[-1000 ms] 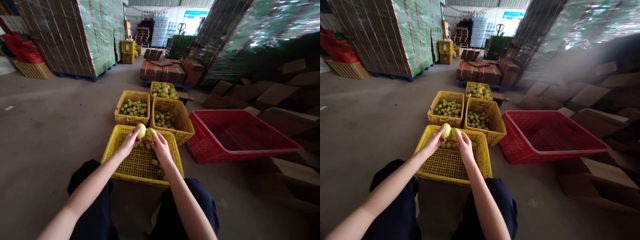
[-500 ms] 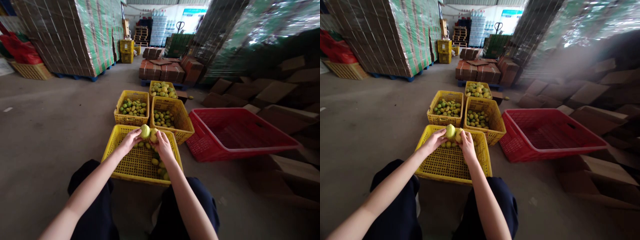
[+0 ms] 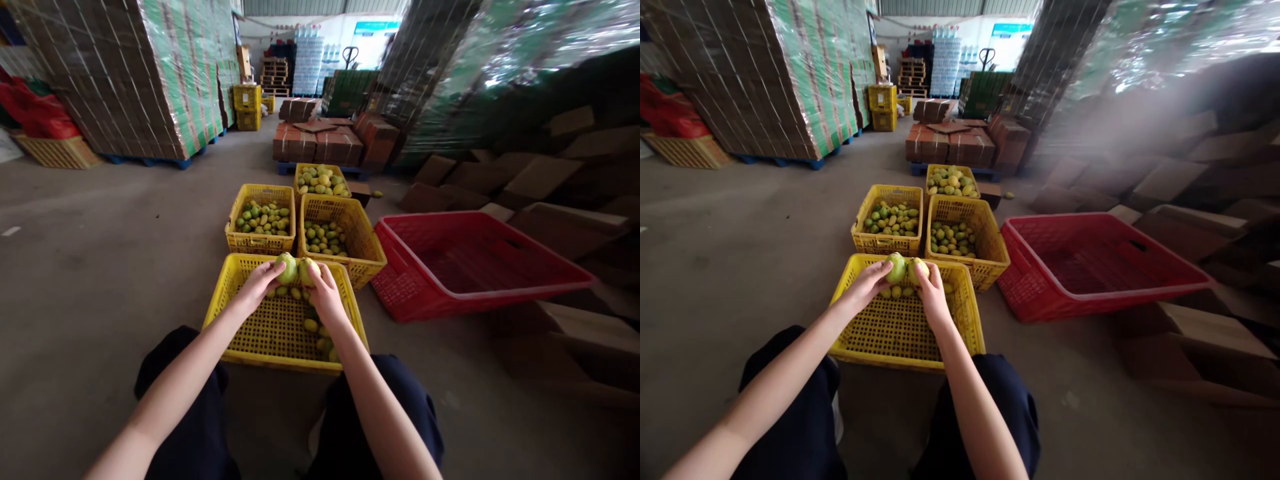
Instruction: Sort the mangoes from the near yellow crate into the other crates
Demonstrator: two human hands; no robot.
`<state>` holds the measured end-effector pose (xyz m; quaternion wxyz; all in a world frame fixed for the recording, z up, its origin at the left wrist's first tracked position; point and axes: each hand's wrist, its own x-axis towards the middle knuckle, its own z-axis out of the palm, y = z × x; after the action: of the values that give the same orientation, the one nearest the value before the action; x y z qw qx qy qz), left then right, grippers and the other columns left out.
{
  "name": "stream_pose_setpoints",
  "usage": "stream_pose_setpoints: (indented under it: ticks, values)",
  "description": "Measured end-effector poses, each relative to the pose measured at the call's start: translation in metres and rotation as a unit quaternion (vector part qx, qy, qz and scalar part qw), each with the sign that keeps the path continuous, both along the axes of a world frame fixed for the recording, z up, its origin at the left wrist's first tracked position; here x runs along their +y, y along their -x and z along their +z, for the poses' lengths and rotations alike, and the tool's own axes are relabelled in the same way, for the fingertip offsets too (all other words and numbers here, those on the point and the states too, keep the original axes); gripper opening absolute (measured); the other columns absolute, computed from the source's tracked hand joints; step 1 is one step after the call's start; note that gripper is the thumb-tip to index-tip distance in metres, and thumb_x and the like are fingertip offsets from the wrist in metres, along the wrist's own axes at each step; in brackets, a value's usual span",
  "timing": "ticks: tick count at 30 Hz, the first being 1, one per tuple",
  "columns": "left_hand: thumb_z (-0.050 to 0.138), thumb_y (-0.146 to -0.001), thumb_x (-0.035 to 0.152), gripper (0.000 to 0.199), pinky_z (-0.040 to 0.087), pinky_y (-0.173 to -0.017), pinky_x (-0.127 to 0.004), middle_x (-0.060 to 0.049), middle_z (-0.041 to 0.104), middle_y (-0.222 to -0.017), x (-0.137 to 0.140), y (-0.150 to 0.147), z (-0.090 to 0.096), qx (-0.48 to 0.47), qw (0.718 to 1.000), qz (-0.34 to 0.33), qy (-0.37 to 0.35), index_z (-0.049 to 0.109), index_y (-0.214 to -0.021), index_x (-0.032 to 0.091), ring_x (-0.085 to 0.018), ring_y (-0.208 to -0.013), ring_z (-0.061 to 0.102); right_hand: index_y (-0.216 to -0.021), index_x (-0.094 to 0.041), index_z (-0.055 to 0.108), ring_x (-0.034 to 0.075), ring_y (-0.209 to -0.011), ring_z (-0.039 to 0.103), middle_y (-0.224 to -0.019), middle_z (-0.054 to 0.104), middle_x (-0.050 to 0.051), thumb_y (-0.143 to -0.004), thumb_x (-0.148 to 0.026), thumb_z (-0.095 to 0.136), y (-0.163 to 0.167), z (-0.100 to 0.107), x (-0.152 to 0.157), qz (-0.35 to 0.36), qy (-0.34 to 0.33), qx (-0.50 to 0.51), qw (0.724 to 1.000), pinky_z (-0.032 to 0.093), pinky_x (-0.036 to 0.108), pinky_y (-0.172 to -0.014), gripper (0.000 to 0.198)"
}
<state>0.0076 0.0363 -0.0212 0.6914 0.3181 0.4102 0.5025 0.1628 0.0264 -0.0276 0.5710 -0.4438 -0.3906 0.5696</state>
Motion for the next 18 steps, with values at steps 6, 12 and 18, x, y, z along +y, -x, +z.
stream_pose_setpoints:
  ticks: [6,12,18]
  values:
    - [0.073,-0.083,0.04,0.03,0.055,-0.079,-0.029,-0.01,0.073,-0.102,0.002,0.004,0.003,-0.037,0.996,0.018,0.085,0.073,-0.099,0.015,-0.019,-0.092,0.067,-0.085,-0.024,0.063,0.017,-0.078,0.056,-0.084,0.065,-0.001,-0.073,-0.06,0.068,0.0,-0.013,0.005,0.045,-0.003,0.031,0.999,0.044,0.027,-0.063,0.038]
    - [0.063,-0.09,0.033,0.02,0.058,-0.067,-0.03,-0.011,0.073,-0.092,0.002,-0.004,0.001,-0.068,0.986,0.053,0.142,0.069,-0.091,0.014,-0.019,-0.077,0.068,-0.079,-0.025,0.061,0.017,-0.074,0.058,-0.076,0.064,-0.002,-0.068,-0.06,0.071,0.004,-0.02,0.01,-0.034,0.053,0.025,0.998,0.044,0.027,-0.057,0.039]
    - [0.078,-0.078,0.032,0.024,0.043,-0.047,-0.016,-0.001,0.065,-0.073,0.004,-0.008,0.001,-0.052,0.991,0.068,0.102,0.062,-0.084,0.015,-0.007,-0.053,0.055,-0.081,-0.024,0.058,0.014,-0.07,0.055,-0.074,0.058,-0.003,-0.057,-0.048,0.085,0.01,-0.009,0.008,-0.002,0.054,0.067,0.996,0.044,0.025,-0.056,0.044]
